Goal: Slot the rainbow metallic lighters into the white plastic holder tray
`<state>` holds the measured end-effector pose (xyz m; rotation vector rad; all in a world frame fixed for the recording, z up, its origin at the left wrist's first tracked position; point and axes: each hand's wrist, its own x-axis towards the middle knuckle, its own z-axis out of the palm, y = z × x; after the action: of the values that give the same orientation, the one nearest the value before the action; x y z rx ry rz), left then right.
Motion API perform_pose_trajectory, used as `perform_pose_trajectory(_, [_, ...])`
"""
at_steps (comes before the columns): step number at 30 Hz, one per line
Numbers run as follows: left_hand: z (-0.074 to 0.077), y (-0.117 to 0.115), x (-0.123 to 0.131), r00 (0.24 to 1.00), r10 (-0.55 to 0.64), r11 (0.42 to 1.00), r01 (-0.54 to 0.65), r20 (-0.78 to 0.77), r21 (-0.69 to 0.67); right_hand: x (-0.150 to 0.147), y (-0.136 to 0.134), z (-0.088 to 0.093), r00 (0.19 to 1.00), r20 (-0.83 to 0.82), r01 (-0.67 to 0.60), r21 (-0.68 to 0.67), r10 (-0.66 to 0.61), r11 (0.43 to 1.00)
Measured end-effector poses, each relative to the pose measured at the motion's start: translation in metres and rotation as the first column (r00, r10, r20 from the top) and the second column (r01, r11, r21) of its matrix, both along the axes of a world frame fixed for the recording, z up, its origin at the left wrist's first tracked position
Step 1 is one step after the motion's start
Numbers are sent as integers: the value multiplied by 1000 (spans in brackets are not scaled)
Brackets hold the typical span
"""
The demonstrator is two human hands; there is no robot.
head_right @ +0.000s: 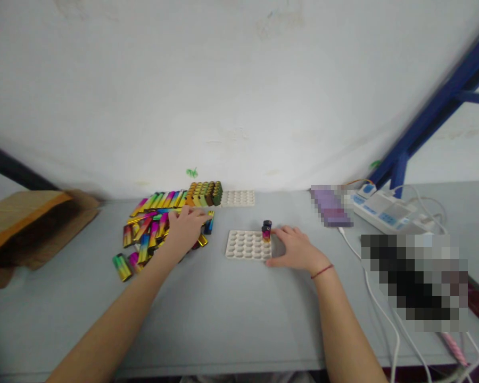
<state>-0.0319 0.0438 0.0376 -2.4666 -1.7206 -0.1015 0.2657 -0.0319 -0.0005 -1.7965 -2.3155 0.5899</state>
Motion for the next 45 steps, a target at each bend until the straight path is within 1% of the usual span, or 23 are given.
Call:
perform_pose_trajectory(3, [1,11,-5,996,-83,995,81,-40,-51,0,0,-1,1000,4,9,4,-9,1000])
perform_pose_trajectory(7, [-1,17,3,992,-118,990,113,-51,-80,0,0,-1,1000,6,14,10,-14,1000])
perform_pose_trajectory(10, [-4,16,9,988,-149,988,146,-49,-57,-1,0,-2,1000,18,10,22,-10,1000])
perform_pose_trajectory(14, [-8,16,13,981,-189,980,186,-53,-67,-2,1,-2,1000,23,5,38,-6,999])
perform_pose_trajectory(18, [-10,24,14,966,-247,969,246,-71,-17,-2,1,-2,1000,24,12,40,-13,999])
perform_pose_trajectory(20, [-11,28,14,952,-305,952,305,-28,5,-2,1,-2,1000,27,11,43,-12,999])
perform_pose_trajectory(21, [-12,30,14,944,-328,945,328,18,3,-2,1,-2,1000,28,9,46,-10,999])
perform_pose_trajectory(23, [-14,28,16,927,-330,939,341,180,-32,-3,1,-2,1000,28,7,53,-8,999])
perform_pose_trajectory(24, [-16,25,17,910,-295,944,325,291,-58,-3,1,-2,1000,28,6,58,-7,998])
perform_pose_trajectory(25, [-18,20,18,878,-243,949,303,413,-87,-3,0,-1,1000,28,5,62,-7,998])
perform_pose_trajectory(26, [-19,15,20,825,-182,951,286,535,-116,-4,0,-2,1000,29,5,67,-7,998])
perform_pose_trajectory(27, [-21,8,22,753,-121,950,276,647,-144,-4,0,-2,999,32,6,71,-9,997])
perform_pose_trajectory(29, [-24,-7,27,573,-11,931,304,819,-201,-4,0,-3,999,37,13,78,-16,997])
perform_pose_trajectory(31, [-27,-19,30,418,91,903,348,904,-252,-3,0,-4,999,41,23,83,-27,996])
perform_pose_trajectory(34, [-32,-29,34,259,200,887,362,945,-287,-3,0,-5,999,36,32,99,-35,995])
perform_pose_trajectory(36, [-36,-29,36,132,263,887,357,956,-294,-3,-1,-6,999,32,33,116,-37,993])
perform_pose_trajectory(39, [-40,-28,38,-51,367,882,338,929,-330,-3,-2,-7,999,34,37,136,-42,990])
perform_pose_trajectory(42, [-38,-29,41,-191,441,875,308,877,-373,-2,-3,-8,998,32,40,145,-46,989])
perform_pose_trajectory(44, [-35,-33,41,-273,494,857,313,825,-409,-2,-2,-8,999,27,40,149,-45,988])
perform_pose_trajectory(45, [-34,-34,41,-303,523,843,323,796,-431,-2,-2,-8,999,26,39,154,-44,987])
